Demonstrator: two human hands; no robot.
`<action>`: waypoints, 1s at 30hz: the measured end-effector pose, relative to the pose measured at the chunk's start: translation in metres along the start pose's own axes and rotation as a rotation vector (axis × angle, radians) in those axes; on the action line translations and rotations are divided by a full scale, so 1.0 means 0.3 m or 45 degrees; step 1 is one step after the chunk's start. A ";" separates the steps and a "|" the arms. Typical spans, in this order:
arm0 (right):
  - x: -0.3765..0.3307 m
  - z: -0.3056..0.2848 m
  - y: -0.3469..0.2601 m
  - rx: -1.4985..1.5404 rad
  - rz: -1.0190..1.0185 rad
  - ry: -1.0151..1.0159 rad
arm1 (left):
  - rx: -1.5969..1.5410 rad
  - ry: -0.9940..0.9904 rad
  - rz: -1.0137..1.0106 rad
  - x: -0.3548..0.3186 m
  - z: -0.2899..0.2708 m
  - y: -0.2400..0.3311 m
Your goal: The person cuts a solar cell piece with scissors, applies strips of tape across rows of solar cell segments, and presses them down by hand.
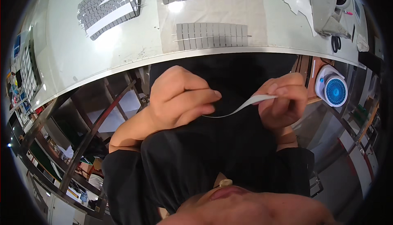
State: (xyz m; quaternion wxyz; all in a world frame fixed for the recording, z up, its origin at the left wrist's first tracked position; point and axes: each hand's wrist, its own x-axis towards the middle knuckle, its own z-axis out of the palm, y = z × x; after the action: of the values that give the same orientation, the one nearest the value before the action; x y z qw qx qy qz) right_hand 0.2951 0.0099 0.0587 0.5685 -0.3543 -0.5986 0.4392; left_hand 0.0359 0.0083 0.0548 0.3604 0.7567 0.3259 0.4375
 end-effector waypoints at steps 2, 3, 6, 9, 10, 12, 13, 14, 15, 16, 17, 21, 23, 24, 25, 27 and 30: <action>-0.011 -0.027 0.016 -0.056 0.032 -0.002 | -0.087 0.003 -0.092 -0.008 0.000 0.000; -0.010 -0.040 0.022 -0.114 0.059 0.001 | -0.086 0.006 -0.096 -0.005 0.008 0.007; 0.001 -0.003 0.027 0.007 0.080 0.075 | -0.144 0.025 -0.331 -0.010 0.010 0.046; 0.000 0.021 0.023 0.075 0.163 0.111 | -0.095 0.089 -0.414 -0.012 0.001 0.048; 0.039 -0.005 0.036 -0.272 -0.103 -0.075 | -0.115 0.077 -0.533 -0.008 -0.017 0.055; 0.089 -0.020 0.053 -0.502 -0.342 -0.267 | -0.143 0.060 -0.665 -0.008 -0.028 0.050; 0.111 -0.026 0.043 -0.537 -0.342 -0.420 | -0.141 0.062 -0.668 -0.008 -0.031 0.046; 0.130 -0.032 0.035 -0.571 -0.341 -0.572 | -0.191 0.036 -0.733 -0.009 -0.036 0.045; 0.127 -0.019 0.053 -0.602 -0.435 -0.540 | -0.239 0.011 -0.798 -0.009 -0.040 0.043; 0.130 -0.017 0.057 -0.596 -0.435 -0.541 | -0.235 0.013 -0.802 -0.011 -0.042 0.039; 0.133 -0.017 0.059 -0.626 -0.444 -0.594 | -0.288 0.031 -0.832 -0.014 -0.042 0.034; 0.153 -0.020 0.080 -0.673 -0.434 -0.607 | -0.363 0.204 -0.921 -0.016 -0.039 0.035; 0.177 -0.032 0.127 -0.727 -0.435 -0.518 | 0.155 0.347 -0.525 -0.035 -0.049 -0.039; 0.192 -0.029 0.159 -0.762 -0.449 -0.455 | 0.445 0.355 -0.350 -0.045 -0.058 -0.084; 0.196 -0.024 0.187 -0.713 -0.407 -0.425 | 0.730 0.358 -0.168 -0.056 -0.069 -0.129; 0.211 -0.011 0.227 -0.705 -0.416 -0.424 | 0.843 0.357 -0.102 -0.073 -0.064 -0.170; 0.213 0.003 0.256 -0.691 -0.407 -0.429 | 1.124 0.241 0.061 -0.088 -0.056 -0.197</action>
State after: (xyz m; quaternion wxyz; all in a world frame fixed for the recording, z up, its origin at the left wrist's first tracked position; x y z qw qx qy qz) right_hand 0.2818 0.0967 0.0111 0.4085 -0.3170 -0.8266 0.2220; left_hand -0.0005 0.0225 0.0003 -0.0385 0.8018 0.4953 0.3322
